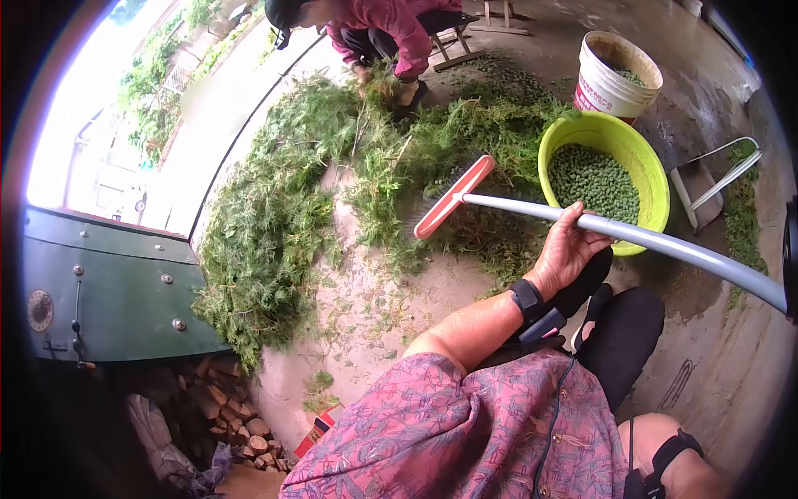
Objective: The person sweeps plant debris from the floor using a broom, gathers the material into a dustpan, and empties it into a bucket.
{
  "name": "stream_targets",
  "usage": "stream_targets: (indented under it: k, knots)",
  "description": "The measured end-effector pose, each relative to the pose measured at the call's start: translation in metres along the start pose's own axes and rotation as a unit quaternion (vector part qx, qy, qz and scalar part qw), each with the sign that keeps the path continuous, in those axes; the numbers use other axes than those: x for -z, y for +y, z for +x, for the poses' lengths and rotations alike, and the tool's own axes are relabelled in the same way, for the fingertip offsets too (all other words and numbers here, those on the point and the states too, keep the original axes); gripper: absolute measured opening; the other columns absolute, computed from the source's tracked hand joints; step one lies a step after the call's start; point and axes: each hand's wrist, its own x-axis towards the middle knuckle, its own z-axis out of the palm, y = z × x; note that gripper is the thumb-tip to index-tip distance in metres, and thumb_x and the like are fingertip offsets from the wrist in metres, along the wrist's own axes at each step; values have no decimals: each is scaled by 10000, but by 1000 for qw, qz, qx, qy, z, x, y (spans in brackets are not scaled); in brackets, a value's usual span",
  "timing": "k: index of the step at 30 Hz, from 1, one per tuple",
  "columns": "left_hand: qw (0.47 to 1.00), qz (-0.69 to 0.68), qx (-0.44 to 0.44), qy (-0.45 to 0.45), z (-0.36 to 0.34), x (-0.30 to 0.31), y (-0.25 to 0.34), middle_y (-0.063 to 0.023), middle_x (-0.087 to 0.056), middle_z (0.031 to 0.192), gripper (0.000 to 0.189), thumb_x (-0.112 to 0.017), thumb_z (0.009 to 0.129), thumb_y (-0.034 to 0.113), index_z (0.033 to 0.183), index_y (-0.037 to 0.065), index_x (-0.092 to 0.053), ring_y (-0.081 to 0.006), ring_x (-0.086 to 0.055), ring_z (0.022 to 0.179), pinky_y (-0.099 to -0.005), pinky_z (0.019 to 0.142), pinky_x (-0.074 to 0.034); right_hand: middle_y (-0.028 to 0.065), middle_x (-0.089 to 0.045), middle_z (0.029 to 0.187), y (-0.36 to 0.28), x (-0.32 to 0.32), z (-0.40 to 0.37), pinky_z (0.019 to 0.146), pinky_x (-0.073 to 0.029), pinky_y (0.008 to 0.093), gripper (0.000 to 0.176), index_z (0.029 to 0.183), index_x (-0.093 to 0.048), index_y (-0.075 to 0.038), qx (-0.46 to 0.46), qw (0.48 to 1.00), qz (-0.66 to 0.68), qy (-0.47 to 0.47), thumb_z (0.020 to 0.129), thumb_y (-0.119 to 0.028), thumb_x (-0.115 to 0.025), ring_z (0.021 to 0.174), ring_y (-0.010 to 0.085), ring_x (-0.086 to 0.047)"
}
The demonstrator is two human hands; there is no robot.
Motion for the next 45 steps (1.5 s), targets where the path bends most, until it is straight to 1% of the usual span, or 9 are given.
stream_targets:
  k: [2, 3, 5, 6, 8, 10, 20, 38, 45]
  knots:
    - [1000, 3, -1, -5, -1, -1, 0, -134, -592, 849, 319, -493, 862, 342, 871, 26, -537, -273, -591, 847, -426, 851, -459, 112, -605, 826, 45, -8, 7, 674, -458, 324, 367, 1037, -586, -73, -6, 1000, -12, -3, 697, -202, -628, 778, 265, -575]
    - [1000, 4, -4, 0, -2, -1, 0, -126, -594, 838, 326, -506, 853, 353, 878, 29, -537, -263, -594, 828, -406, 833, -465, 83, -584, 779, 84, -15, 18, 639, -451, 311, 297, 1011, -594, -78, 199, 959, 200, 4, 728, -166, -597, 733, 231, -560]
    - [1000, 4, -7, -7, 0, 0, -1, -117, -597, 829, 325, -517, 848, 361, 877, 38, -538, -251, -595, 819, -385, 818, -468, 25, -541, 684, 138, -23, 24, 569, -436, 286, 185, 959, -611, -90, 544, 638, 545, 18, 790, -94, -534, 643, 162, -529]
    - [1000, 8, -6, -9, -1, -1, 0, -118, -599, 830, 315, -512, 851, 360, 871, 46, -526, -249, -594, 825, -392, 824, -464, 25, -541, 684, 138, -22, 25, 569, -436, 286, 185, 959, -611, -90, 543, 644, 539, 24, 790, -94, -534, 643, 162, -529]
    - [1000, 11, -7, -8, -1, -2, 0, -127, -596, 841, 309, -507, 855, 356, 867, 48, -510, -260, -589, 849, -401, 843, -453, 89, -510, 846, 134, -16, 38, 694, -424, 379, 393, 1101, -473, -61, 510, 738, 332, 293, 795, -290, -570, 801, 217, -495]
    - [1000, 10, -10, -24, -1, 1, 1, -166, -574, 916, 349, -499, 853, 350, 906, 5, -497, -298, -561, 924, -440, 901, -423, 121, -495, 931, 132, -15, 43, 761, -416, 425, 536, 1168, -408, -45, 466, 736, 172, 460, 793, -382, -591, 885, 246, -479]
    - [999, 37, -10, -5, -1, 3, 3, -175, -584, 939, 370, -506, 843, 370, 904, 5, -516, -311, -560, 929, -462, 920, -400, 127, -505, 973, 122, -14, 19, 809, -397, 417, 524, 1133, -447, -30, 572, 656, 110, 480, 740, -326, -627, 935, 263, -479]
    - [999, 53, 9, 9, -6, -4, 6, -203, -554, 1040, 361, -467, 864, 369, 885, 10, -502, -343, -494, 1052, -459, 965, -354, 139, -522, 1047, 125, -13, -6, 895, -364, 404, 511, 1070, -519, -2, 575, 618, 9, 536, 643, -225, -692, 1024, 294, -480]
    - [998, 49, -29, -1, -2, -8, 7, -202, -503, 1091, 422, -503, 850, 347, 1027, -32, -443, -326, -497, 1025, -471, 969, -347, 143, -528, 1077, 117, -4, -14, 929, -351, 398, 510, 1045, -546, 9, 539, 605, 4, 587, 606, -186, -717, 1059, 305, -480]
